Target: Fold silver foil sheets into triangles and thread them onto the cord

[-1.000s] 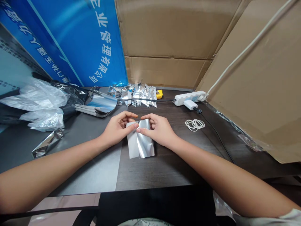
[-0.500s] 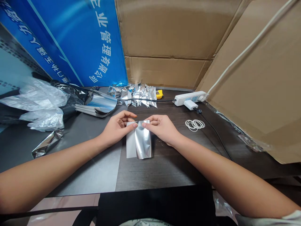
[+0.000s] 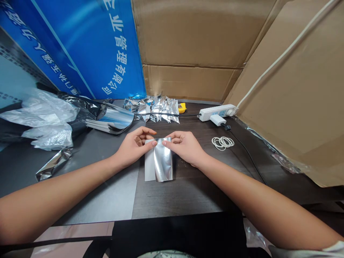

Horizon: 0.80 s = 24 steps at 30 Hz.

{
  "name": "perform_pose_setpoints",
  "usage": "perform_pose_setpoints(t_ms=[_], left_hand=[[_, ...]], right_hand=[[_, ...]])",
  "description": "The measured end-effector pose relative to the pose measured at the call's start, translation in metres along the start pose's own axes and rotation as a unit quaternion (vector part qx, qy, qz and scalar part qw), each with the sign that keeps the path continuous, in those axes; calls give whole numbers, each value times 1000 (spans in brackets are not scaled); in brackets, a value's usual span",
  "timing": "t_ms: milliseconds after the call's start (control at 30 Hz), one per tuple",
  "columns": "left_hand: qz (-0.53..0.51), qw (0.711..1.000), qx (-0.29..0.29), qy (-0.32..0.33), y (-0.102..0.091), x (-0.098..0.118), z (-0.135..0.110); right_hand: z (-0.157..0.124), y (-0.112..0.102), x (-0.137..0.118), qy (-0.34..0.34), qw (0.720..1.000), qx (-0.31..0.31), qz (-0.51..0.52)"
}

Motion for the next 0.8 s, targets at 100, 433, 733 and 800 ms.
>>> perform_pose_setpoints(t_ms=[100,433,733,800], left_hand=[[1,1000,1,1,0,-1,0],[-10,1000,3,17,0,-1,1],[-15,1000,0,4,-1,-3,2],[-24,1000,4,1,-1,-4,3]], right_hand=[[0,0,1,-1,1000,-2,0],[0,0,1,66,995,2,69],[0,1,0,62,997,-4,53],[0,1,1,66,997,-17,44]])
Point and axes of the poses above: each hand's wrist, its own z-axis towards the middle knuckle, its own y-axis out of the palm, x = y × z, the point moved 3 cm from there along z, towards the middle knuckle, and after that the axes turned 15 degrees about z, right-handed, at the moved point
